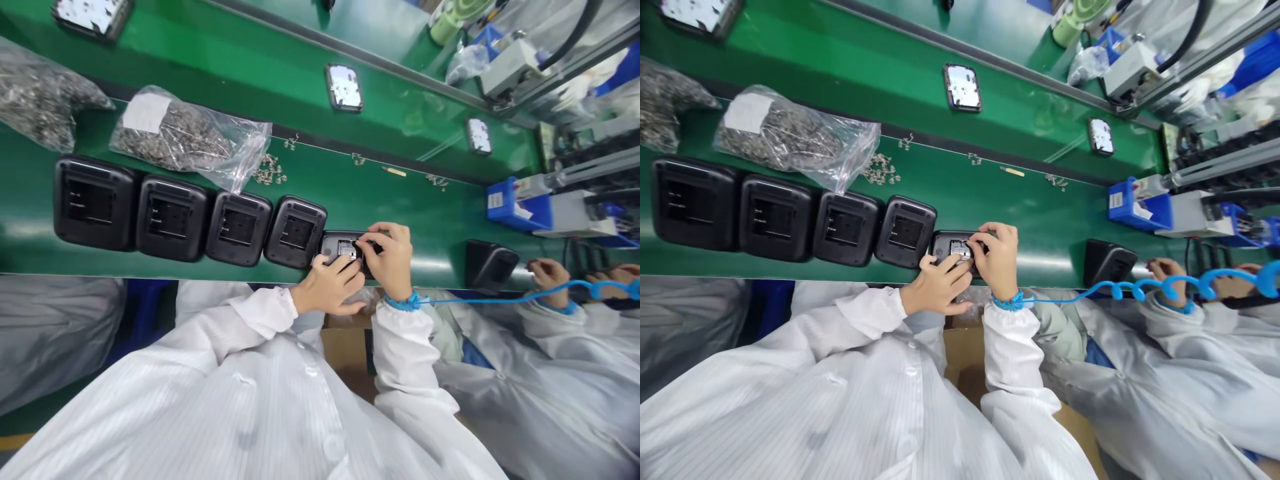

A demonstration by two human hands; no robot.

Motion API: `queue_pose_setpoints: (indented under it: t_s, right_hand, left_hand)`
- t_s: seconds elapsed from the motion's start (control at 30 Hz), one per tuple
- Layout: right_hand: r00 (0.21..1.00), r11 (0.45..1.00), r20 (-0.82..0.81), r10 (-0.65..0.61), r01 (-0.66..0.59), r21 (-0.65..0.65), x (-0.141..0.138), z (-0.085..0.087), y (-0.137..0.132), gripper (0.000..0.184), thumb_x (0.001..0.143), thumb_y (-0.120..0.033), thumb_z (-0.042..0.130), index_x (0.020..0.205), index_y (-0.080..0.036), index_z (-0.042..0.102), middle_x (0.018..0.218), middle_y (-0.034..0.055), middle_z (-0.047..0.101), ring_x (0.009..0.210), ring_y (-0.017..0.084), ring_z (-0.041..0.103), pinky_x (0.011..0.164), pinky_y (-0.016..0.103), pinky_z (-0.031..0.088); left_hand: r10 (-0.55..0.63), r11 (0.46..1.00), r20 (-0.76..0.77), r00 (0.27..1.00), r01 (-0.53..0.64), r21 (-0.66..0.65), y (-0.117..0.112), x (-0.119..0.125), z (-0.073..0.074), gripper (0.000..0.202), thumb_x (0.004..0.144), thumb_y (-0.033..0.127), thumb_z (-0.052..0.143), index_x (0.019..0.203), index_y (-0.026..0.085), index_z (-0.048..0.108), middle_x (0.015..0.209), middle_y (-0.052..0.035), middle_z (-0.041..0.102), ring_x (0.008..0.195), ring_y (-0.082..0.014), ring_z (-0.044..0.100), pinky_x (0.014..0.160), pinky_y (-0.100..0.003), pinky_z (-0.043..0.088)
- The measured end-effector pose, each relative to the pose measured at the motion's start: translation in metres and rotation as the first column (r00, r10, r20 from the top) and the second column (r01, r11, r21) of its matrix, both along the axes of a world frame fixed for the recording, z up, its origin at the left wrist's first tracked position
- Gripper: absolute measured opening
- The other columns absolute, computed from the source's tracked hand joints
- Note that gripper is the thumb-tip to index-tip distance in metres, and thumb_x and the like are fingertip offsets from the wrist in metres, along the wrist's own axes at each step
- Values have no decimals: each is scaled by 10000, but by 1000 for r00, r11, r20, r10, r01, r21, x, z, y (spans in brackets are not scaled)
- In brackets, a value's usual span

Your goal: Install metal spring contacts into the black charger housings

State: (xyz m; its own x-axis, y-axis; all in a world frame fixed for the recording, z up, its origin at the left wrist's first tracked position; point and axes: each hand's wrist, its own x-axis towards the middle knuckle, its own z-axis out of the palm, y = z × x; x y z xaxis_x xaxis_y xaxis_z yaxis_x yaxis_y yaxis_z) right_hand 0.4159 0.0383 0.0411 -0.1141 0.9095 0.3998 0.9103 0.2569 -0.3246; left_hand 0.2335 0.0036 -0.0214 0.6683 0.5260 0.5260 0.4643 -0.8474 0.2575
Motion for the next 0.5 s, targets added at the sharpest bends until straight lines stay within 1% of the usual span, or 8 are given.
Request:
queue_pose_setpoints:
  t_s: [0.13,0.23,0.33,0.43,0.5]
  right_hand:
    - [999,1000,31,-8,8,-6,-3,-4,-2,101,916,-243,704,831,-230,758,1045,71,693,1059,285,569,942,493,464]
    - [999,1000,35,-14,14,-5,-6,-3,-5,116,923,-242,688,825,-231,749,1005,69,698,1028,275,575,911,474,463]
    - [999,1000,20,-25,25,2,-5,1,-6,139,939,-259,667,827,-226,742,978,70,697,986,260,588,875,450,463]
    - [1000,1000,16,-12,13,-10,-3,5,-7,152,944,-270,661,827,-228,749,980,67,693,986,259,585,867,444,456]
    - [1000,1000,7,12,-12,-25,-2,6,-6,142,938,-263,669,832,-231,758,989,63,691,992,259,578,867,444,452]
  left_hand:
    - [32,999,51,998,-32,9,0,2,2,490,1011,573,446,1194,185,683,1321,-111,674,1320,-326,470,833,-426,268]
    - [48,999,60,997,-47,-28,1,4,3,498,995,590,465,1184,188,690,1261,-110,695,1334,-347,470,849,-433,261]
    - [44,998,42,998,-42,-50,1,4,3,499,988,601,470,1180,200,696,1295,-108,687,1366,-358,457,868,-444,259]
    - [51,998,36,998,-49,-45,0,4,3,498,1004,592,439,1179,201,691,1337,-101,675,1371,-333,462,868,-452,259]
    - [60,998,42,997,-59,-36,0,4,3,493,1016,579,417,1175,196,685,1329,-101,680,1369,-319,472,865,-453,260]
